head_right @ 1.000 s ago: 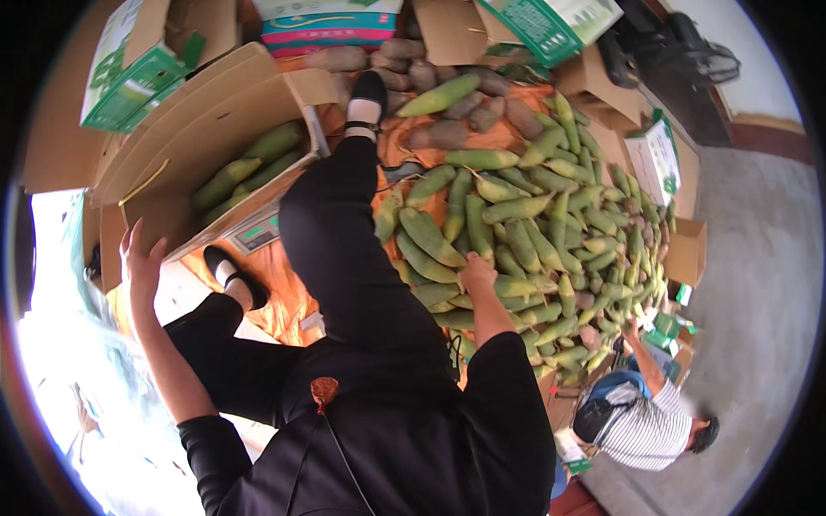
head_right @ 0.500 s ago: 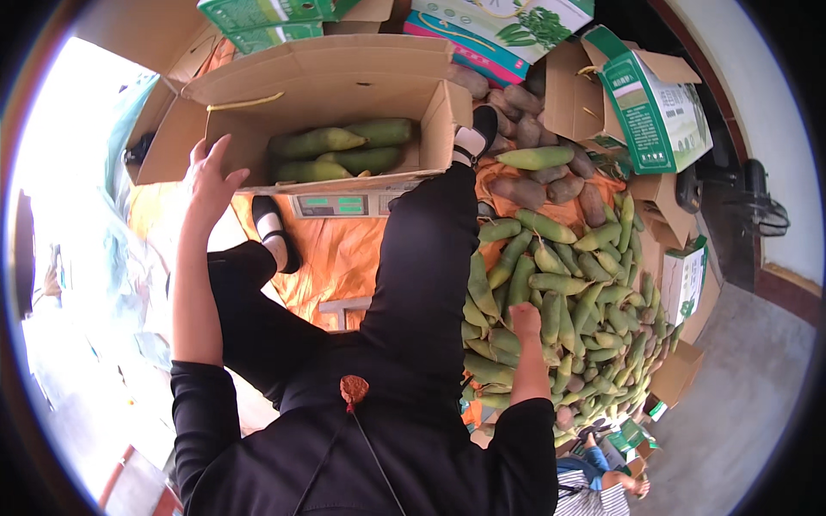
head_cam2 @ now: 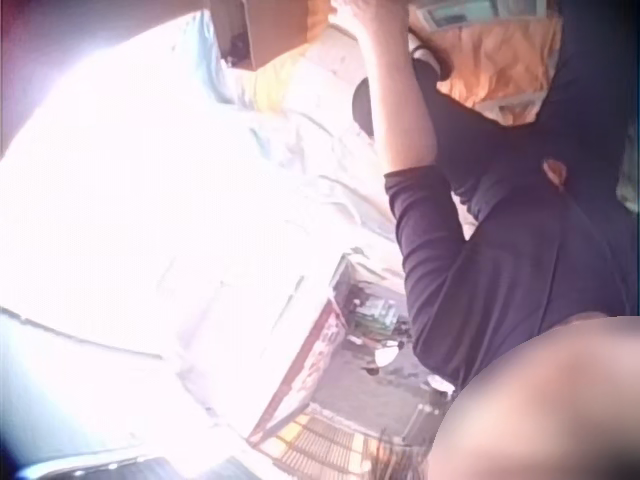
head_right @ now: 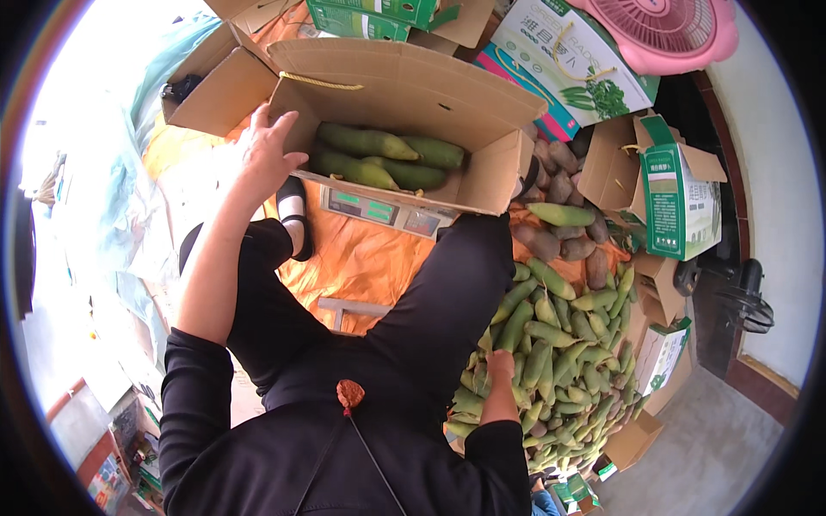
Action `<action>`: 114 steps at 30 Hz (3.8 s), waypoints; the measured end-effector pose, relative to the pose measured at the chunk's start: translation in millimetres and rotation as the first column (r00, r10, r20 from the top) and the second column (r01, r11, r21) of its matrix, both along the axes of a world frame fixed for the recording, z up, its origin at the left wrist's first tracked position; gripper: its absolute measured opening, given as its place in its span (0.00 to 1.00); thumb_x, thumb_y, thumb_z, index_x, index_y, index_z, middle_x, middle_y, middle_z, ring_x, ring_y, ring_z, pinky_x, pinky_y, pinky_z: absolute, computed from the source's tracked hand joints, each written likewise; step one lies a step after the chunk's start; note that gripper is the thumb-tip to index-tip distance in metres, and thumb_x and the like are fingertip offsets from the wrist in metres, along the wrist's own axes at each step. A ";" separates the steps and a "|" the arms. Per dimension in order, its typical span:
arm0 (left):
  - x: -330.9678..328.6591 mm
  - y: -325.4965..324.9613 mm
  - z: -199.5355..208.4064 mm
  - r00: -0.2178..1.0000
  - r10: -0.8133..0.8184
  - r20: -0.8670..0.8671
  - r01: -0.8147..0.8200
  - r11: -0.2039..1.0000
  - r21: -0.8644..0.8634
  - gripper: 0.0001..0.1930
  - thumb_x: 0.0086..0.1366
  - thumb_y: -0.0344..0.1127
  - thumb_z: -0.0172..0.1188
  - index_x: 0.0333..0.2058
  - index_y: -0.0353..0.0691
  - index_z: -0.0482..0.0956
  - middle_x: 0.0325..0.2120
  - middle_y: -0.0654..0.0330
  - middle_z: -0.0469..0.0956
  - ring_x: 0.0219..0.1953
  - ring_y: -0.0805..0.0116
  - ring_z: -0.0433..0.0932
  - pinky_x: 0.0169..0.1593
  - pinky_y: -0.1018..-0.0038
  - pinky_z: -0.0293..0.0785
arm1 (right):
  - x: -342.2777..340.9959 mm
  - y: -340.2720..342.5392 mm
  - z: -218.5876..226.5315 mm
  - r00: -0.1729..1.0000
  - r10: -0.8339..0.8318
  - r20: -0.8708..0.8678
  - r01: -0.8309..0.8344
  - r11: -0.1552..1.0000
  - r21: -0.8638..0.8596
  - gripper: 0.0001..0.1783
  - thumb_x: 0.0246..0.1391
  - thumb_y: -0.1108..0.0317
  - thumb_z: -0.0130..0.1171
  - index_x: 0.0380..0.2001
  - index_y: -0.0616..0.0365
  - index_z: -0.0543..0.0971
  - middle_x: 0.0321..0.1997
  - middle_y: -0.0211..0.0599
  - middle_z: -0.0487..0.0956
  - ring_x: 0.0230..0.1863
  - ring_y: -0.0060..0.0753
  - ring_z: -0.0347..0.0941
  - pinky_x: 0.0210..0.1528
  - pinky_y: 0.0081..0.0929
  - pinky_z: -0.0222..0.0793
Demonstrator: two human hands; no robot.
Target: Sorting and packing various vegetables into cardboard boxes and weighing them.
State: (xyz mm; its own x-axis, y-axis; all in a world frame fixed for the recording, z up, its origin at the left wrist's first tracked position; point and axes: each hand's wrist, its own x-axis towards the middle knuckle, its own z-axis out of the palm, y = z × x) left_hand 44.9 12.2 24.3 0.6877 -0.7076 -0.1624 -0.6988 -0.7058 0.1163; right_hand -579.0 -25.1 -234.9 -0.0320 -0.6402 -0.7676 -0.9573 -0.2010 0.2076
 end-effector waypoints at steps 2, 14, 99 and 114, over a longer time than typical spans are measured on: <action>1.8 4.8 -4.5 1.000 0.002 0.020 -0.001 1.000 -0.017 0.28 0.52 0.42 0.66 0.53 0.51 0.68 0.55 0.48 0.61 0.51 0.50 0.70 0.51 0.56 0.66 | 0.2 -2.6 8.6 0.976 -0.052 0.212 0.070 0.995 -0.075 0.21 0.52 0.54 0.52 0.20 0.62 0.78 0.24 0.46 0.78 0.29 0.52 0.73 0.35 0.44 0.68; 0.8 0.4 13.3 0.996 0.046 -0.076 -0.042 0.997 0.060 0.37 0.44 0.37 0.71 0.56 0.49 0.67 0.57 0.44 0.59 0.53 0.48 0.69 0.54 0.59 0.66 | 85.6 -72.6 141.2 0.024 -0.654 0.756 0.840 0.423 0.339 0.10 0.54 0.64 0.54 0.36 0.58 0.76 0.45 0.33 0.75 0.42 0.24 0.70 0.38 0.27 0.67; -0.1 -9.4 3.7 0.992 0.096 -0.082 -0.101 0.994 -0.050 0.33 0.48 0.32 0.68 0.55 0.44 0.68 0.59 0.44 0.56 0.57 0.46 0.64 0.59 0.60 0.61 | 197.6 -146.7 -70.2 0.036 -0.716 0.697 0.739 0.488 0.463 0.07 0.57 0.63 0.50 0.29 0.53 0.72 0.20 0.26 0.68 0.17 0.17 0.62 0.17 0.19 0.56; -1.7 -8.0 7.4 0.999 0.006 -0.051 -0.008 0.999 -0.034 0.29 0.52 0.40 0.66 0.53 0.48 0.67 0.58 0.42 0.57 0.51 0.47 0.69 0.53 0.53 0.64 | 148.5 -107.8 -19.3 -0.122 -0.566 0.815 0.759 0.476 0.444 0.09 0.59 0.63 0.48 0.29 0.55 0.72 0.19 0.25 0.68 0.17 0.17 0.61 0.19 0.18 0.57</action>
